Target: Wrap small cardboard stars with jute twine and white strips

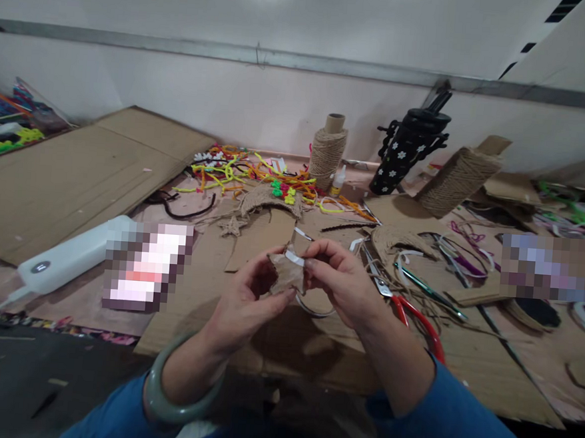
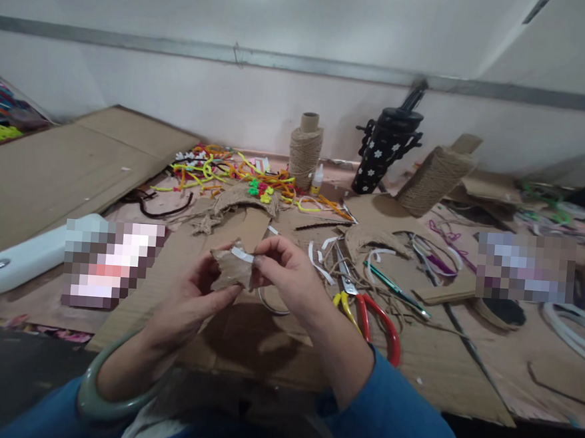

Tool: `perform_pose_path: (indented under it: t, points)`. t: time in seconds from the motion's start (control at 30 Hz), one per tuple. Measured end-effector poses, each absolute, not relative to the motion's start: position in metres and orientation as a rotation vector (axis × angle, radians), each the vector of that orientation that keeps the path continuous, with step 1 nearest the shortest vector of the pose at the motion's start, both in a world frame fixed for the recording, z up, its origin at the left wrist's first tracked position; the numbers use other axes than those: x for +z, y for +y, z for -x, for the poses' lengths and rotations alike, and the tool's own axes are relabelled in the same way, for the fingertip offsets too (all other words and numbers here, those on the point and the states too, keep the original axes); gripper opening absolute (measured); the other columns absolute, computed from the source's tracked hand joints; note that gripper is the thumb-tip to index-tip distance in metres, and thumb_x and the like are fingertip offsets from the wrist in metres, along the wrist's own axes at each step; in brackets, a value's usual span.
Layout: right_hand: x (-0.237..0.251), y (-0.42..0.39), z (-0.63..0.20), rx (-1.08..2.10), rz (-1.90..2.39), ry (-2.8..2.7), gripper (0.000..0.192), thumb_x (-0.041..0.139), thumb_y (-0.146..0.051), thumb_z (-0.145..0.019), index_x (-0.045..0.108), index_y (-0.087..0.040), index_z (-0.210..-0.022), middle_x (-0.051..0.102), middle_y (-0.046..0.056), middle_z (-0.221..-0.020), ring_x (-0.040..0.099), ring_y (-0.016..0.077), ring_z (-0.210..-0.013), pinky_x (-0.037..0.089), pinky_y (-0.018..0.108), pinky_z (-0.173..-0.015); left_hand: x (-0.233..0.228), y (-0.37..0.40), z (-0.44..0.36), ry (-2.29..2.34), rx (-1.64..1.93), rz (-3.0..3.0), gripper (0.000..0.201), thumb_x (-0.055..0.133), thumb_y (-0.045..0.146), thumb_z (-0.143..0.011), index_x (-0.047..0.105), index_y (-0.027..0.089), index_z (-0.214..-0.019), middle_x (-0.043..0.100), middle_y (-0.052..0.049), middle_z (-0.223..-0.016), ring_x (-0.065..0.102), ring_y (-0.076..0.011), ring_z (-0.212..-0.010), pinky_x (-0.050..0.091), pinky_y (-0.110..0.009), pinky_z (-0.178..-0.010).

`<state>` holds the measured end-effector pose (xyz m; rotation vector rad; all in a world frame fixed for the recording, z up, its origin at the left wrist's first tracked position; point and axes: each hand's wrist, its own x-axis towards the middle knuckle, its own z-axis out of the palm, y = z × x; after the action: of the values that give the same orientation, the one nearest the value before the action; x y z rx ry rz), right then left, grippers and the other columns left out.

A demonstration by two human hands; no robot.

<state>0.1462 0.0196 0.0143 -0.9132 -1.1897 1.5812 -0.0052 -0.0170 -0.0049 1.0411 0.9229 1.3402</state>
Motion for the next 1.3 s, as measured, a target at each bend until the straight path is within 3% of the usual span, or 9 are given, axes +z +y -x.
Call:
perform_pose_path:
  t: [0.3,0.63,1.0,1.17,1.3]
  points:
    - [0.016,0.017,-0.148,1.688,0.867,-1.338,0.016,0.067,-0.027,-0.068,0.054,-0.019,-0.075,0.055,-0.006,-0.066,0.054,0.0077,-0.053,0.045,0.023,-0.053,-0.006,-0.021,0.009,0.927,1.429,-1.053,0.041,0.080,0.018,-0.060,0.067,0.026,-0.098,0.070,-0.002,-0.095,0.064,-0.0181,-0.091,0.052,-0.027,-0.079]
    - [0.021,0.012,-0.159,0.824,1.053,-1.848,0.006,0.058,-0.024,-0.081,0.058,-0.020,-0.077,0.060,-0.001,-0.071,0.054,0.0122,-0.064,0.041,0.025,-0.060,-0.004,-0.020,0.008,1.010,1.329,-1.090,0.041,0.079,0.012,-0.059,0.066,0.024,-0.096,0.071,-0.002,-0.096,0.063,-0.0154,-0.089,0.048,-0.025,-0.082]
    - [0.018,0.016,-0.162,0.602,1.028,-2.095,0.007,0.056,-0.018,-0.085,0.061,-0.018,-0.080,0.064,0.002,-0.076,0.056,0.0141,-0.072,0.040,0.025,-0.065,-0.004,-0.018,0.008,1.037,1.290,-1.132,0.040,0.077,0.013,-0.062,0.065,0.022,-0.099,0.070,-0.002,-0.095,0.063,-0.0153,-0.088,0.049,-0.024,-0.079]
    - [0.013,0.017,-0.161,0.528,1.056,-2.107,0.007,0.056,-0.015,-0.084,0.061,-0.018,-0.079,0.064,0.002,-0.076,0.056,0.0143,-0.071,0.041,0.025,-0.065,-0.010,-0.015,0.007,0.998,1.198,-1.087,0.025,0.070,0.021,-0.074,0.069,0.021,-0.099,0.071,-0.002,-0.090,0.064,-0.0141,-0.083,0.049,-0.022,-0.076]
    - [0.011,0.017,-0.157,0.506,1.120,-2.127,0.007,0.056,-0.015,-0.083,0.060,-0.018,-0.079,0.063,0.002,-0.076,0.056,0.0150,-0.072,0.041,0.026,-0.064,-0.011,-0.013,0.008,0.987,1.221,-0.987,0.022,0.074,0.023,-0.071,0.071,0.021,-0.094,0.072,-0.001,-0.086,0.063,-0.0126,-0.079,0.048,-0.020,-0.073]
